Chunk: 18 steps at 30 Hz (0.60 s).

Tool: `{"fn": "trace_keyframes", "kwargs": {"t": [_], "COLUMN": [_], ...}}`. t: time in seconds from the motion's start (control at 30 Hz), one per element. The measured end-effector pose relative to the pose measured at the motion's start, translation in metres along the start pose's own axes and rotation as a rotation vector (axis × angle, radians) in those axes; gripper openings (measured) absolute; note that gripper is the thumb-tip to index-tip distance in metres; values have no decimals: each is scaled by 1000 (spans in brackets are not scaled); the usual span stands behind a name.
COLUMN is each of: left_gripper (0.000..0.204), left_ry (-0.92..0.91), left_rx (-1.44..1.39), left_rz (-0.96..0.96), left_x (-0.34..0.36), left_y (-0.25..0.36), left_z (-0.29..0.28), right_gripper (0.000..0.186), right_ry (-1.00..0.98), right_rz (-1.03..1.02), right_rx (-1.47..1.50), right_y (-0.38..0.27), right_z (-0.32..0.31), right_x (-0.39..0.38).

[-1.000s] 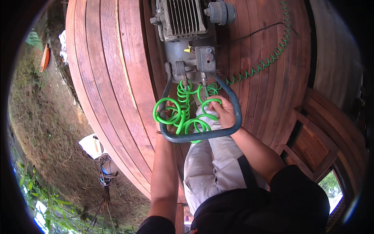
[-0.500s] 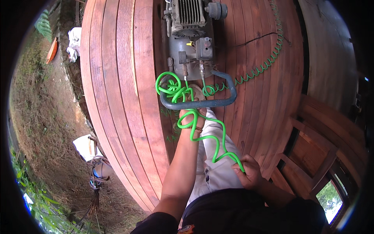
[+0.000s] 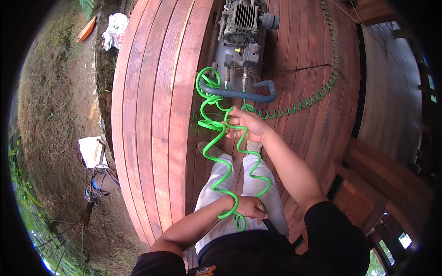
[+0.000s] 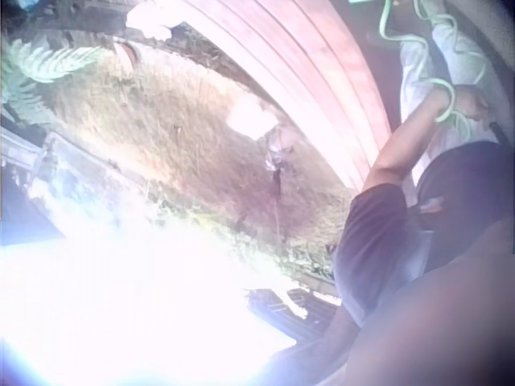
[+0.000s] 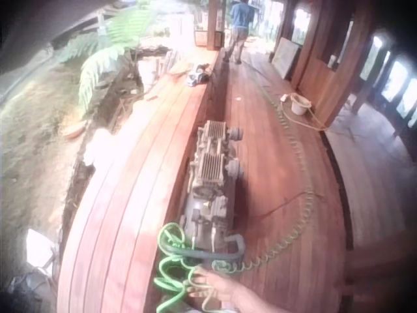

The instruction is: The person coils a green air hose, plugs a power strip into an outlet, and then picks up a wooden plank. They carry the plank across a wooden deck and place it on the floor, preparing for installation.

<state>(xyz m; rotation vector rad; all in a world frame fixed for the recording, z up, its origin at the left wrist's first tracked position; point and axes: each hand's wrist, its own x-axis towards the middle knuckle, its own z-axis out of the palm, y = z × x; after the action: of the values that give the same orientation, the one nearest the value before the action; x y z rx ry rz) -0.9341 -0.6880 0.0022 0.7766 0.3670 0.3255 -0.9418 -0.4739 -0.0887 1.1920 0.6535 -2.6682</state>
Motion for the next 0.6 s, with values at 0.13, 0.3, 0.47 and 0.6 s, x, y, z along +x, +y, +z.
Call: {"fn": "trace_keyframes", "kwargs": {"t": [0.13, 0.3, 0.47, 0.6], "left_gripper": [35, 13, 61, 60], "left_ry": [729, 2376, 1416, 1361], "left_rx": [-609, 9, -439, -1099], "left_rz": [-93, 339, 278, 491], "left_x": [-17, -70, 63, 108], "left_y": [-51, -26, 65, 104], "left_z": [-26, -54, -45, -94], "right_gripper": [20, 26, 22, 21], "right_ry": [-2, 207, -79, -126], "right_rz": [-81, -432, -309, -333], "right_rx": [-180, -881, -1568, -1651], "right_y": [-4, 31, 87, 109], "right_z": [9, -57, -38, -36], "right_x": [-62, -284, -419, -467]}}
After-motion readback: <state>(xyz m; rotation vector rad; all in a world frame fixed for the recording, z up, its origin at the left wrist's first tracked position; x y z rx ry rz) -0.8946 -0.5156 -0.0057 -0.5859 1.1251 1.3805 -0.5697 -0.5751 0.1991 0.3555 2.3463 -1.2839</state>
